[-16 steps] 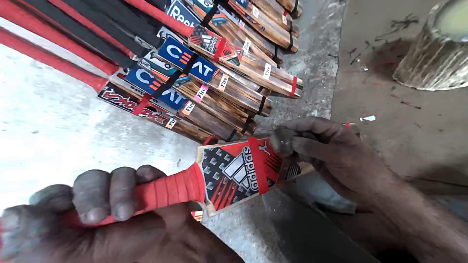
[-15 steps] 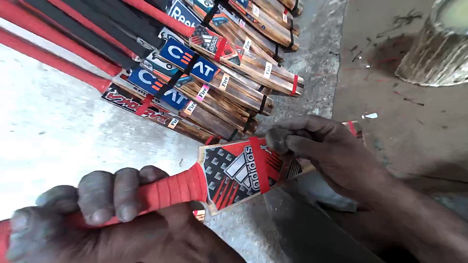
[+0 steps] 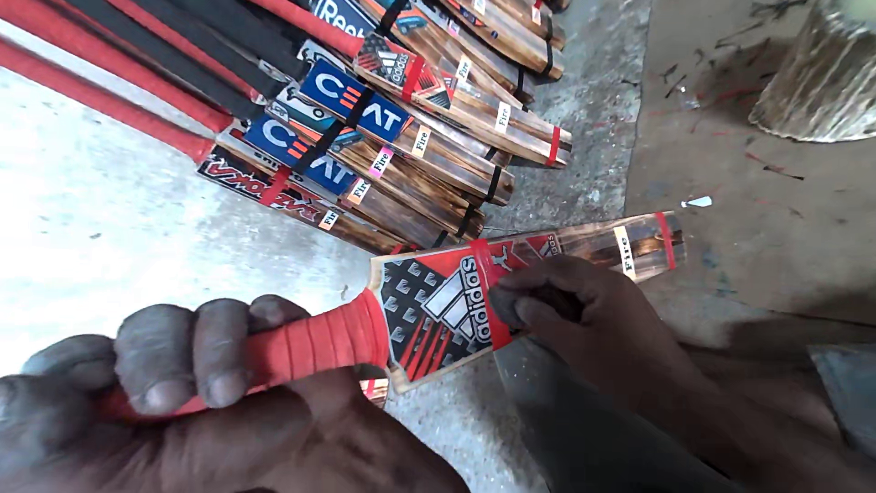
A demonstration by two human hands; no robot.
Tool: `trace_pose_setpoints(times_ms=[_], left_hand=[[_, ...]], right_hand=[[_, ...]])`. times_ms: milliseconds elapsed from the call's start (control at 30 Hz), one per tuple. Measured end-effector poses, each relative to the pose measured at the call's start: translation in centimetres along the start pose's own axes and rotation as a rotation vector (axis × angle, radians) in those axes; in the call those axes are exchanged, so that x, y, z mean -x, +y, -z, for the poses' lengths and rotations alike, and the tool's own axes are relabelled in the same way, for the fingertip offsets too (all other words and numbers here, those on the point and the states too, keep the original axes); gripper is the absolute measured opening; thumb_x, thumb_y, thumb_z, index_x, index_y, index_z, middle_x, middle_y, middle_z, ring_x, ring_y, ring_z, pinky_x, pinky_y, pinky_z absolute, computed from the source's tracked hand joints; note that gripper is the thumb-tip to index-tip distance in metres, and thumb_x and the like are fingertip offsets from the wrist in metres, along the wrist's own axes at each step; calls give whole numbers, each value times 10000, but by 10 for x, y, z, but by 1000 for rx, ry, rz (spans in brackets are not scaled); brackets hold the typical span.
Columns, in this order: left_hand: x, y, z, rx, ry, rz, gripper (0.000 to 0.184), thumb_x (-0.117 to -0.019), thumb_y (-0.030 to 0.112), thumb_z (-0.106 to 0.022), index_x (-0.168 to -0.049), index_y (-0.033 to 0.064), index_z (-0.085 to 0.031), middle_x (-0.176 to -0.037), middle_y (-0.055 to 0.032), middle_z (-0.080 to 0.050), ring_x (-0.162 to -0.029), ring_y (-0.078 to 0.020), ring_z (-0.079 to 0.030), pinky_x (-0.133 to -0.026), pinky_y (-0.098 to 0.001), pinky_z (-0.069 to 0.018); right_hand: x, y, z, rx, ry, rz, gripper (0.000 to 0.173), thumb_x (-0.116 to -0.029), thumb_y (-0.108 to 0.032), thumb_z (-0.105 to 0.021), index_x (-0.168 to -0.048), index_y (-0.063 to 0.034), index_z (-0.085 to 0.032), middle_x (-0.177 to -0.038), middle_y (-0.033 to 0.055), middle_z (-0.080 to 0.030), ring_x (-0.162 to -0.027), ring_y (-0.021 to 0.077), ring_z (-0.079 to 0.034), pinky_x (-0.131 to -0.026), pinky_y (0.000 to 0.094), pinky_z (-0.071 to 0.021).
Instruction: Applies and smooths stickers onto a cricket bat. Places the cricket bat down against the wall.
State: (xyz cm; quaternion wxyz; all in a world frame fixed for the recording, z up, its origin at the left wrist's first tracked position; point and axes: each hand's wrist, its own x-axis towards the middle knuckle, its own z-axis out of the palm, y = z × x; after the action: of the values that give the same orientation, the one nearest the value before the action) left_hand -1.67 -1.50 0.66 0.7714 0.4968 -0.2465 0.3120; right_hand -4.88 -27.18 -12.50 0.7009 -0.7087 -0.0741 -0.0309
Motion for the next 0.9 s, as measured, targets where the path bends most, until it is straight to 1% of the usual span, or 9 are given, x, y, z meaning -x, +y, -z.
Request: trace_pose_setpoints(times_ms=[100, 233, 300, 400, 467, 500, 567, 633, 900], left_hand=[[-2, -1, 8, -28, -17, 11, 395, -1039, 338, -280, -792, 86, -457, -602, -20, -400, -515, -174, -447, -511, -351, -472], [-4, -4, -5, -136, 10, -17, 420, -1052, 295, -197, -762, 100, -430, -565, -7, -364, -490, -159, -425, -519, -339, -483], [-4, -7, -13, -250, 53, -52, 437, -1076, 304, -151, -823, 100, -443, -605, -10, -393, -515, -156, -447, -540, -327, -495], [-6, -18, -13, -422, 26, -158, 418, -1099, 307, -140, -1148, 71, -482, -975, -68, -563, -823, -201, -609, -744, -377, -571], [-9, -23, -22, -310, 10, -103, 364, -1083, 267, -196, -1218, 72, -472, -1150, -110, -598, -1019, -251, -640, -863, -438, -573], [-11, -25, -26, -240, -4, -57, 339, -1074, 265, -217, -1166, 92, -493, -1086, -84, -607, -930, -211, -639, -789, -384, -578], [-17, -25, -27, -101, -42, -17, 294, -1072, 238, -271, -976, 100, -512, -767, -30, -529, -614, -159, -545, -572, -307, -530], [-19, -26, -32, -25, -67, -16, 294, -1071, 212, -274, -883, 98, -467, -611, -2, -423, -495, -143, -465, -505, -295, -503], [-16, -25, -45, -76, -1, -48, 330, -1079, 208, -238, -845, 96, -441, -590, -2, -384, -481, -149, -433, -479, -301, -472]], right_hand=[[21, 6, -6, 0, 12, 8, 178, -963, -238, -657, -1093, -301, -761, -922, -139, -655, -659, -2, -579, -525, 201, -515], [40, 14, -9, 34, -4, 68, 162, -957, -251, -656, -1073, -291, -761, -903, -147, -647, -648, -25, -558, -519, 178, -498], [51, 16, -6, 48, -42, 38, 142, -957, -284, -649, -1043, -319, -757, -925, -164, -661, -677, -44, -572, -549, 172, -505], [54, 16, 7, -151, -1, -3, 163, -983, -213, -655, -1100, -243, -764, -947, -96, -710, -713, 29, -639, -595, 207, -564], [48, 12, 19, -249, 55, -5, 189, -988, -167, -651, -1137, -201, -761, -897, -46, -719, -664, 87, -638, -557, 235, -558], [44, 9, 24, -253, 85, 10, 195, -982, -150, -651, -1140, -195, -756, -878, -46, -713, -637, 86, -615, -530, 226, -529], [36, 1, 30, -208, 127, 51, 204, -975, -143, -659, -1145, -203, -755, -940, -69, -718, -637, 64, -605, -522, 204, -520], [27, -6, 33, -109, 175, 97, 218, -975, -172, -658, -1161, -229, -755, -997, -97, -692, -657, 29, -590, -529, 193, -515], [40, 0, 25, 53, 93, 128, 160, -966, -256, -644, -1066, -298, -761, -901, -148, -645, -660, -27, -558, -536, 181, -498]])
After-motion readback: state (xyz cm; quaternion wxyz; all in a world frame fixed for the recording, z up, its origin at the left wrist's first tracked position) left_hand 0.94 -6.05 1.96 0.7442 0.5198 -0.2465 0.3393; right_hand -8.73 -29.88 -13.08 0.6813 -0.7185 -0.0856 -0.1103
